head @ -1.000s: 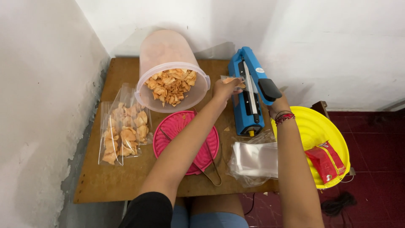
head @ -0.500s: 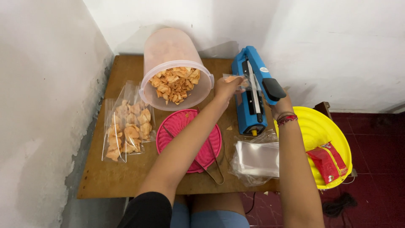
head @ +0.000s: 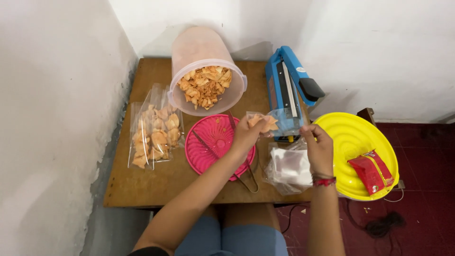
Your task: Manually filling small plastic bags with snack chips and sealing them using a heat sealer
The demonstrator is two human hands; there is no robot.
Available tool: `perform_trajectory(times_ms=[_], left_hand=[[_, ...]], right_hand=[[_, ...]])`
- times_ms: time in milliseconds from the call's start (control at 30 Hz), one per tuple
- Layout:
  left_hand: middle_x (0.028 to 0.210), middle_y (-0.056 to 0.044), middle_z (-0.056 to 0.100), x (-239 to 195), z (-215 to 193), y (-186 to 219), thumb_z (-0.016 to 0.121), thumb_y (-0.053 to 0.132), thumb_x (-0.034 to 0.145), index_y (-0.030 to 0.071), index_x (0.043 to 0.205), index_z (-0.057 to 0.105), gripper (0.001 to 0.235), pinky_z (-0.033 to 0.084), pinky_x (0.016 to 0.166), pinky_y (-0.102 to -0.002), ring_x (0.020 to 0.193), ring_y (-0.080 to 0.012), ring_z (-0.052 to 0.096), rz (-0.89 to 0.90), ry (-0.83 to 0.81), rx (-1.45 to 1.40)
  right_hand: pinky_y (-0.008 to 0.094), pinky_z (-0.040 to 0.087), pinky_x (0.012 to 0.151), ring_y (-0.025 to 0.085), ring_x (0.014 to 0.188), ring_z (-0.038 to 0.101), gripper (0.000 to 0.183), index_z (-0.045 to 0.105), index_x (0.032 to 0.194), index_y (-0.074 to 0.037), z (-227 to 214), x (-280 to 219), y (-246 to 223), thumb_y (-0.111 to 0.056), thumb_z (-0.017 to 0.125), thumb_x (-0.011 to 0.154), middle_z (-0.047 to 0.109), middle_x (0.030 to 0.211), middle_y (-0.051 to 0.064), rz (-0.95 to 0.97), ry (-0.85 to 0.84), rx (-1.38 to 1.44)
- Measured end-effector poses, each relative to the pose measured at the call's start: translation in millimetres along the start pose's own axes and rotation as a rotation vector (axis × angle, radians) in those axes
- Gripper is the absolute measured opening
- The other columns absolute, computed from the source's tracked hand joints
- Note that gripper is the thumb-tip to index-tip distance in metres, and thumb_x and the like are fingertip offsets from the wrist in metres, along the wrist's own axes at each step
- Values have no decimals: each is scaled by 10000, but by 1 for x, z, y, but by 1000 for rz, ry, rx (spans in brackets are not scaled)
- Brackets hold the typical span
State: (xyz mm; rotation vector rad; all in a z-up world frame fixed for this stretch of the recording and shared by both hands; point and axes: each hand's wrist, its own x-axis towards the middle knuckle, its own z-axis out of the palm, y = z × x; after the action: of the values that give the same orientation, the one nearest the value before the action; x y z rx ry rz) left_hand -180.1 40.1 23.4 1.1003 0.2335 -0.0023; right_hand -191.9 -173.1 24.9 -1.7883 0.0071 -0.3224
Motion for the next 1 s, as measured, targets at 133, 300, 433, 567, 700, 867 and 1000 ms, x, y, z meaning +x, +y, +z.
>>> perform_trajectory(times_ms=[133,300,433,567,700,867,1000], left_hand=[[1022,-173,704,-36,-21,6,827,282,943,61,1273,681,423,610,554,-233,762,-259,799,133,-23,53],[1192,-174,705,-57,-45,1,826,309,974,43,1300,664,451,635,836,-334,1058,-240,710,436,-33,-9],[1262,-172,733,-70,-72,14,859,404,924,81,1336,683,553,623,955,-419,1169,-294,730,499,-45,140],[1189,-138,811,-81,-99,30,855,387,902,155,1393,677,571,635,906,-415,1096,-279,788,451,-164,256],[1123,-167,820,-92,-103,55,847,389,914,143,1329,730,496,639,868,-472,1012,-346,814,464,-192,429],[1072,-58,838,-102,-96,71,860,325,925,197,1186,809,295,646,841,-354,958,-230,831,463,-148,465],[834,-48,833,-107,-96,71,856,246,920,229,1054,854,135,637,712,-257,800,-133,804,351,-110,457]], right_hand=[[217,569,814,114,915,698,146,710,1068,-113,36,-38,-10,-175,596,1137,747,999,38,68,23,357],[374,634,924,231,1041,754,37,738,1077,-63,94,-61,-24,-79,710,1058,766,1103,102,62,64,757],[344,631,885,193,954,762,55,762,1031,-69,108,-60,-21,-102,727,1057,785,1040,83,65,84,753],[385,659,789,250,851,757,55,778,1001,4,108,-63,-23,-46,759,1012,769,937,170,53,-5,659],[372,669,755,233,783,770,61,781,981,58,104,-62,-25,9,798,949,764,866,183,30,-176,541],[370,663,717,201,748,739,84,801,946,77,99,-83,-79,3,833,921,739,816,175,-42,-307,415],[358,658,732,184,762,725,106,818,979,78,96,-87,-76,-15,836,932,731,831,167,-83,-326,345]])
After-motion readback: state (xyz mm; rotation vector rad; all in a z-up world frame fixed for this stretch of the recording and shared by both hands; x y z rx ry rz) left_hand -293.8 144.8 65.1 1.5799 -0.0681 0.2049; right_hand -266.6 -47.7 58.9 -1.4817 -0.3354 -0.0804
